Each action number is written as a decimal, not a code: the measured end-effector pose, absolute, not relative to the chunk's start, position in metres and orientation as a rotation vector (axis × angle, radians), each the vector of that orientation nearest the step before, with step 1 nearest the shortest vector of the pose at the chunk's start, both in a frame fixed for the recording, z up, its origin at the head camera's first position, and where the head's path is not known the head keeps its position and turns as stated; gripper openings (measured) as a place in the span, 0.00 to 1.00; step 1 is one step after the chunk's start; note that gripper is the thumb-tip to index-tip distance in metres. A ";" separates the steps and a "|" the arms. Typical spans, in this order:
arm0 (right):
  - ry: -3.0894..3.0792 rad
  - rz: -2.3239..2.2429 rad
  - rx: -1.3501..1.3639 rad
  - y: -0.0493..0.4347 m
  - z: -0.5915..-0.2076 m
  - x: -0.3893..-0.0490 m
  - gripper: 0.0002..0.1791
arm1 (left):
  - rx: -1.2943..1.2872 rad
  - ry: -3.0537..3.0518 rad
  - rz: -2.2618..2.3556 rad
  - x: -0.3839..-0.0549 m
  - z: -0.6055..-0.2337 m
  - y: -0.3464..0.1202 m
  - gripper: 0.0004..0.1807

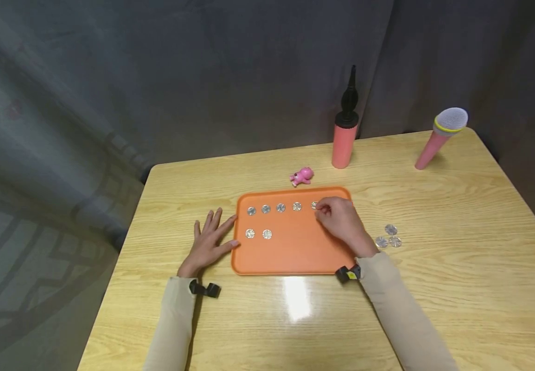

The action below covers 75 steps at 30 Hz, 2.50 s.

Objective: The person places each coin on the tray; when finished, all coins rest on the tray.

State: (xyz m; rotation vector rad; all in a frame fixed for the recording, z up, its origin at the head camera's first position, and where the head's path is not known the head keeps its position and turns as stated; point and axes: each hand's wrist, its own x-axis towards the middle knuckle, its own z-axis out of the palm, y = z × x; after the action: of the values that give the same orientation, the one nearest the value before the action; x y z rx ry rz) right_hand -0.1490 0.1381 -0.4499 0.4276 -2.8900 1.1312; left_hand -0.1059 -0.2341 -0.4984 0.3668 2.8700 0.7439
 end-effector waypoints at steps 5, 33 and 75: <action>-2.896 1.117 0.353 0.157 -0.450 -0.148 0.05 | 0.371 2.874 0.759 -0.106 -0.499 -0.234 0.39; -2.864 1.044 0.115 0.243 -0.456 -0.130 0.09 | 0.377 2.884 0.721 -0.106 -0.502 -0.236 0.39; -2.918 0.890 0.121 0.274 -0.472 -0.105 0.10 | 0.379 2.869 0.744 -0.106 -0.500 -0.233 0.40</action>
State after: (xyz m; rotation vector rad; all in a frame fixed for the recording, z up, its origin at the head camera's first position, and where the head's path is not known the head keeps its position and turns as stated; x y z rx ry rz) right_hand -0.1052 0.2740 -0.4717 0.1213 -2.9181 0.8903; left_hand -0.1059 -0.2335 -0.4999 0.3786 2.8686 0.7437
